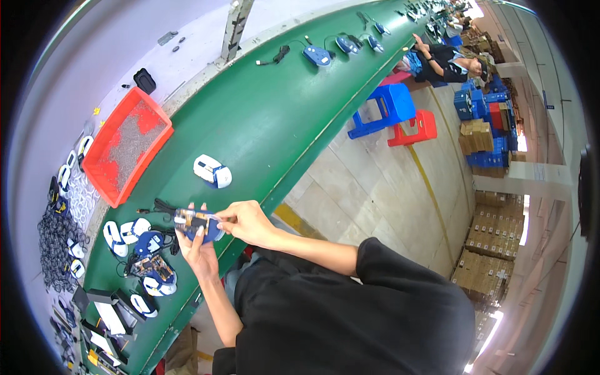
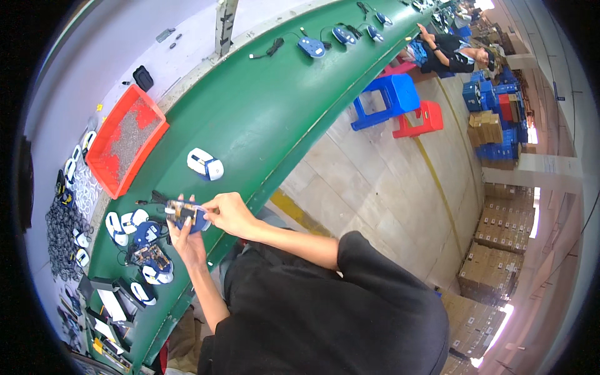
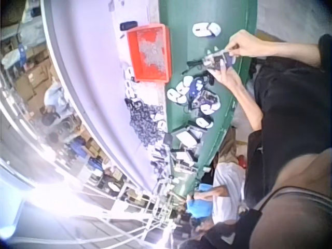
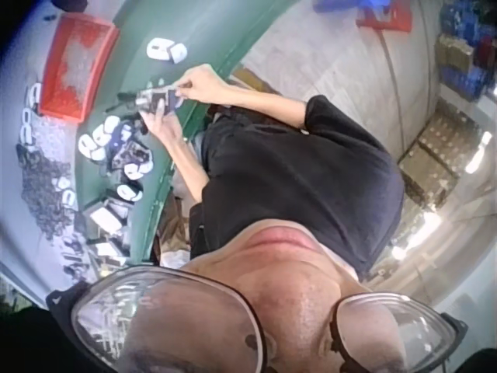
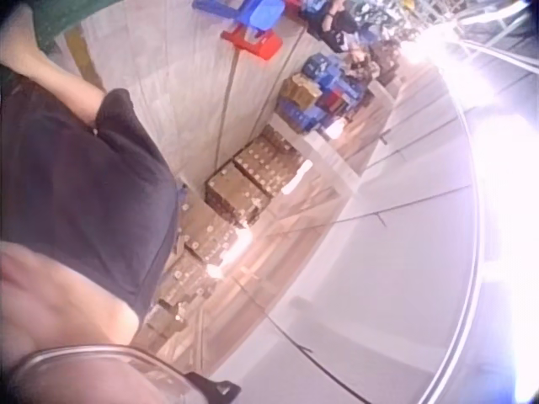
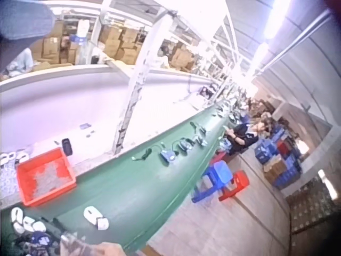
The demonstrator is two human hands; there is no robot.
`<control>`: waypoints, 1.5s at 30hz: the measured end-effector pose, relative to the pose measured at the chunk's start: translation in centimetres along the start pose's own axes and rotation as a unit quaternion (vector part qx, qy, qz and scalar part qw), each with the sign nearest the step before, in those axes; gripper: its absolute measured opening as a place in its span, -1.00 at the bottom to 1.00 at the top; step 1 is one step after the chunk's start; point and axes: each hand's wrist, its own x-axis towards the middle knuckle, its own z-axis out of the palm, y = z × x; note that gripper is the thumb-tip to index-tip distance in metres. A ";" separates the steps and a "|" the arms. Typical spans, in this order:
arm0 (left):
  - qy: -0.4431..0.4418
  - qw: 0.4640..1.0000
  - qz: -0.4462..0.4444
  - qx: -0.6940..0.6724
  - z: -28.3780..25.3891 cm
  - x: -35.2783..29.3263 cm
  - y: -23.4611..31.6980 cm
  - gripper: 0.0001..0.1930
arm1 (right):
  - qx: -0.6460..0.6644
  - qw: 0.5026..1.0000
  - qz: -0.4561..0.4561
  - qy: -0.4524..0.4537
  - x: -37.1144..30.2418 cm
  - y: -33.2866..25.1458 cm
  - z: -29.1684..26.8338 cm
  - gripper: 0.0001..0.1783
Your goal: The person assembles computer mice along a conveyor belt by inserting circuit boards and cables into mouse bases and snapping the top shells onto the bases by hand.
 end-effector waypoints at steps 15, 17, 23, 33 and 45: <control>-0.016 0.996 0.088 -0.018 1.8 -0.6 1.5 0.01 | 0.291 0.929 0.218 -0.066 0.7 -1.1 0.9 -0.83; -0.025 0.997 0.072 -0.016 1.0 -0.9 1.8 0.01 | 0.259 0.936 0.223 -0.086 0.8 -1.6 0.7 -0.82; -0.053 0.999 -0.003 -0.007 0.8 -1.6 2.0 0.06 | 0.137 0.969 0.190 -0.076 0.9 -1.8 -0.3 -0.79; 0.056 0.989 0.020 -0.133 0.0 -0.2 1.1 -0.23 | 0.217 0.956 0.182 -0.079 1.2 1.0 2.0 -0.84; 0.082 0.994 0.032 -0.068 -2.4 1.1 1.2 -0.53 | -0.286 0.939 -0.189 0.037 9.7 10.3 1.3 -0.29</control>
